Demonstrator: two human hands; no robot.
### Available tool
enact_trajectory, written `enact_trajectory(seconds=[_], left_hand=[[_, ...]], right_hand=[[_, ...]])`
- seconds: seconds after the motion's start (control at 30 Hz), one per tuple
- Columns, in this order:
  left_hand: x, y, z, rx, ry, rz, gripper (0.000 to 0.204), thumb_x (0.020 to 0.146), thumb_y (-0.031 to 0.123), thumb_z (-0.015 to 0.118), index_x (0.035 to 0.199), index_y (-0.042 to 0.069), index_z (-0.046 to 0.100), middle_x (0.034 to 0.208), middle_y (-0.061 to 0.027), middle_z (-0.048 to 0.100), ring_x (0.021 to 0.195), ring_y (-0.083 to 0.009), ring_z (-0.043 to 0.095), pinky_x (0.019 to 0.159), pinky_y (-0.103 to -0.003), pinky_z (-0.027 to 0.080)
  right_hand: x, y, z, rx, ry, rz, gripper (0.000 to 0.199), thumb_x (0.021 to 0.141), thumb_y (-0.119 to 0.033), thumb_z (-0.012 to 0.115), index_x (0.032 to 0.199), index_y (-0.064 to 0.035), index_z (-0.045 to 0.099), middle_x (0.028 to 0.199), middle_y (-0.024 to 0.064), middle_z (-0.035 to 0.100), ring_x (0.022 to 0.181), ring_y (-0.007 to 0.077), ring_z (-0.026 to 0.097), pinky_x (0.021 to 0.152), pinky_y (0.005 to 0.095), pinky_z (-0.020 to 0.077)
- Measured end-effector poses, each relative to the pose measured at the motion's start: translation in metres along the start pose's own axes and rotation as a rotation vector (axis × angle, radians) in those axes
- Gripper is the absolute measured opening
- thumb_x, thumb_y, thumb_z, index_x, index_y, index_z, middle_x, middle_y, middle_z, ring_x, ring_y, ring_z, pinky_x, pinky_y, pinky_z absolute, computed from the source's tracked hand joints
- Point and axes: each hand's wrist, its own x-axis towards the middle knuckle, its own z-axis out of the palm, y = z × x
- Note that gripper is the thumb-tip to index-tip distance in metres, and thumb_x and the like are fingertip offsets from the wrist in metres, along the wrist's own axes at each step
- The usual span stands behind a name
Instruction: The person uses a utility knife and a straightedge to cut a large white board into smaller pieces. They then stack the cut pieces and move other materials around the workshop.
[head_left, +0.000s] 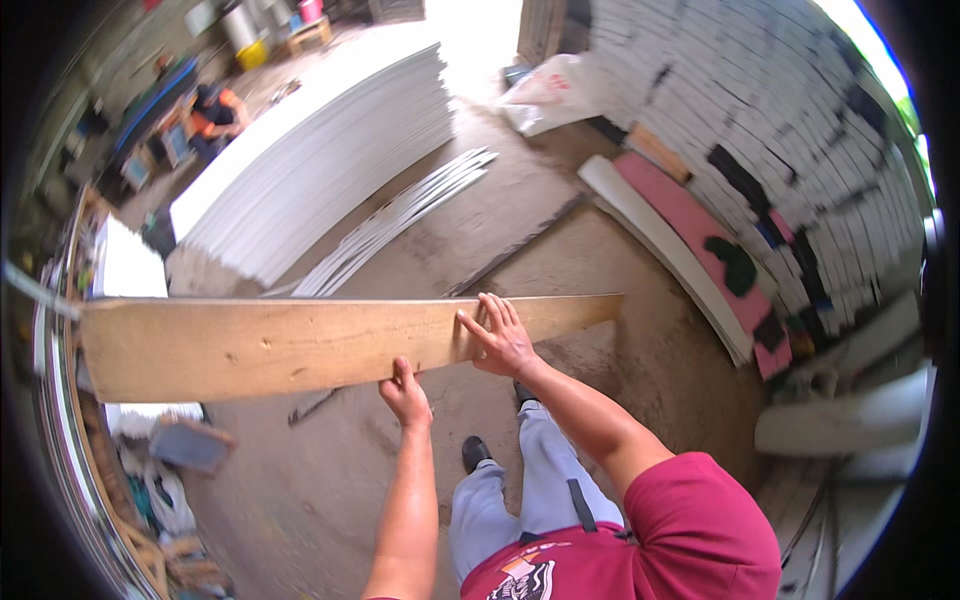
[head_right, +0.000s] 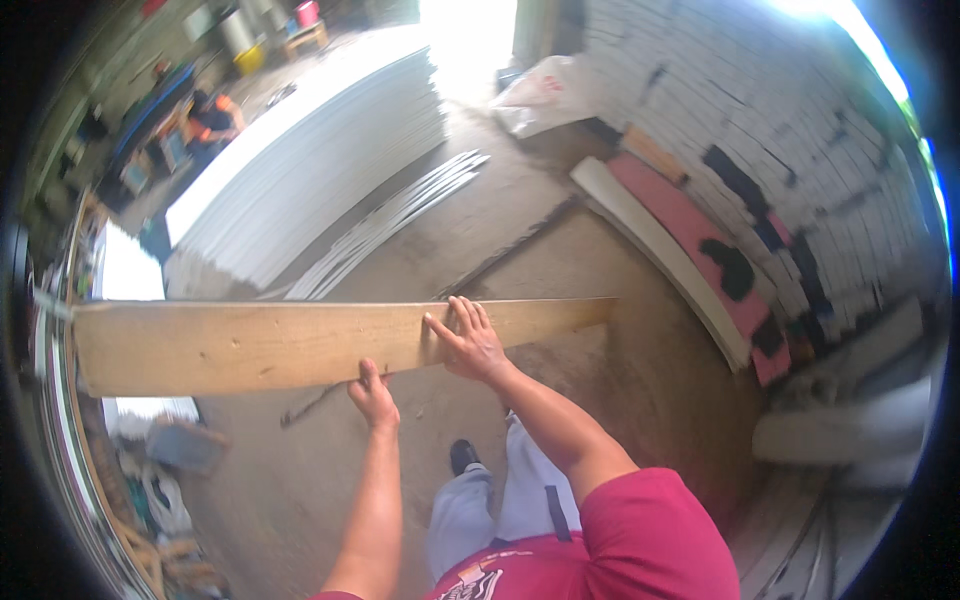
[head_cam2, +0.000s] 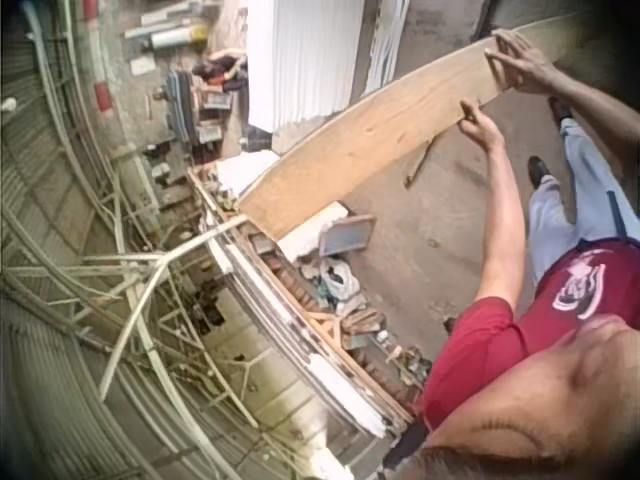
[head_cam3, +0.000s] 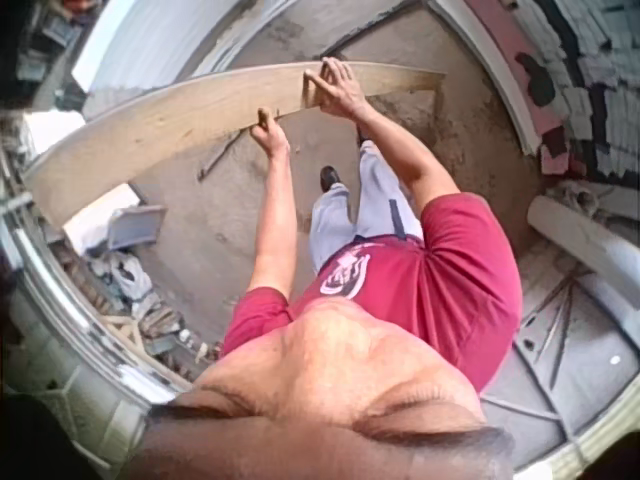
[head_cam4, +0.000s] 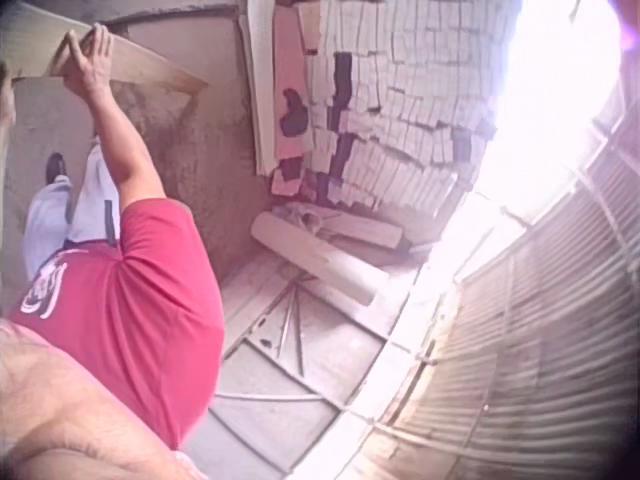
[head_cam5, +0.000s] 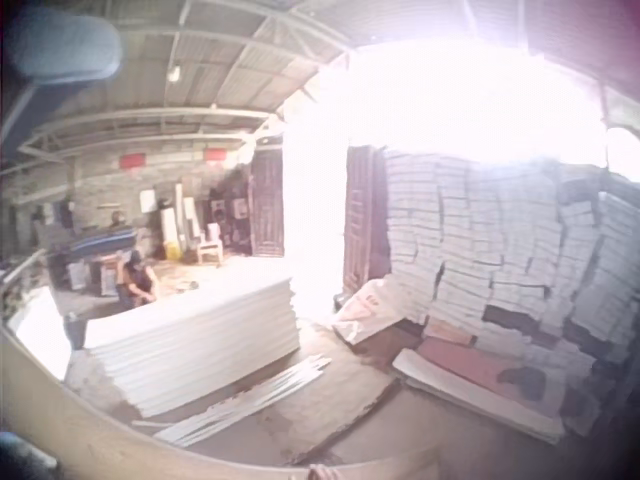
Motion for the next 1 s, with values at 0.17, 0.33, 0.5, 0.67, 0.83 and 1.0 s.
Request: enact_trajectory(seconds=[0.17, 0.33, 0.5, 0.67, 0.83, 1.0], left_hand=[[-0.001, 0.061, 0.128, 0.037, -0.35, 0.197, 0.033, 0.105, 0.024, 0.073, 0.111, -0.007, 0.066, 0.104, -0.005, 0.072, 0.088, -0.0116, 0.065, 0.078, -0.03, 0.054], [-0.043, 0.119, 0.269, 0.279, -0.694, 0.39, 0.04, 0.098, 0.03, 0.08, 0.111, -0.005, 0.069, 0.1, -0.0158, 0.077, 0.095, -0.0231, 0.074, 0.082, -0.036, 0.057], [-0.157, 0.172, 0.379, 0.46, -0.837, 0.624, 0.054, 0.085, 0.044, 0.087, 0.113, 0.003, 0.067, 0.1, -0.0211, 0.078, 0.095, -0.0398, 0.076, 0.081, -0.048, 0.059], [-0.287, 0.196, 0.44, 0.635, -1.04, 0.686, 0.078, 0.076, 0.063, 0.087, 0.121, 0.006, 0.058, 0.097, -0.0217, 0.078, 0.096, -0.0458, 0.075, 0.084, -0.054, 0.058], [-0.359, 0.192, 0.456, 0.713, -1.023, 0.74, 0.081, 0.075, 0.067, 0.085, 0.123, 0.007, 0.059, 0.1, -0.0222, 0.078, 0.098, -0.0456, 0.075, 0.085, -0.055, 0.059], [-0.374, 0.186, 0.476, 0.714, -1.019, 0.875, 0.062, 0.083, 0.056, 0.082, 0.118, 0.008, 0.066, 0.097, -0.0228, 0.078, 0.095, -0.0458, 0.075, 0.084, -0.056, 0.059]], right_hand=[[-0.026, 0.032, -0.117, -0.05, 0.167, 0.314, 0.114, 0.068, -0.038, 0.096, 0.165, -0.0336, 0.035, 0.164, 0.0248, 0.033, 0.15, 0.0461, 0.038, 0.121, 0.0569, 0.0403], [-0.082, 0.065, -0.257, -0.138, 0.256, 0.64, 0.097, 0.08, -0.04, 0.091, 0.162, -0.0289, 0.041, 0.162, 0.0217, 0.041, 0.148, 0.0406, 0.044, 0.121, 0.0516, 0.0423], [-0.152, 0.07, -0.343, -0.147, 0.41, 0.785, 0.086, 0.081, -0.042, 0.089, 0.153, -0.0139, 0.052, 0.15, 0.0166, 0.054, 0.14, 0.0357, 0.053, 0.114, 0.0481, 0.0471], [-0.19, 0.074, -0.383, 0.052, 0.632, 0.878, 0.068, 0.084, -0.031, 0.085, 0.141, -0.0082, 0.055, 0.128, 0.0168, 0.068, 0.121, 0.0372, 0.066, 0.098, 0.049, 0.0551], [-0.234, 0.108, -0.401, -0.065, 0.806, 0.927, 0.023, 0.092, -0.019, 0.073, 0.108, -0.0064, 0.062, 0.098, 0.0187, 0.075, 0.098, 0.0413, 0.073, 0.083, 0.0531, 0.0561], [-0.255, 0.119, -0.427, -0.006, 0.705, 0.902, 0.026, 0.094, -0.025, 0.074, 0.105, -0.0038, 0.063, 0.103, 0.0207, 0.074, 0.096, 0.0428, 0.073, 0.08, 0.054, 0.0568]])
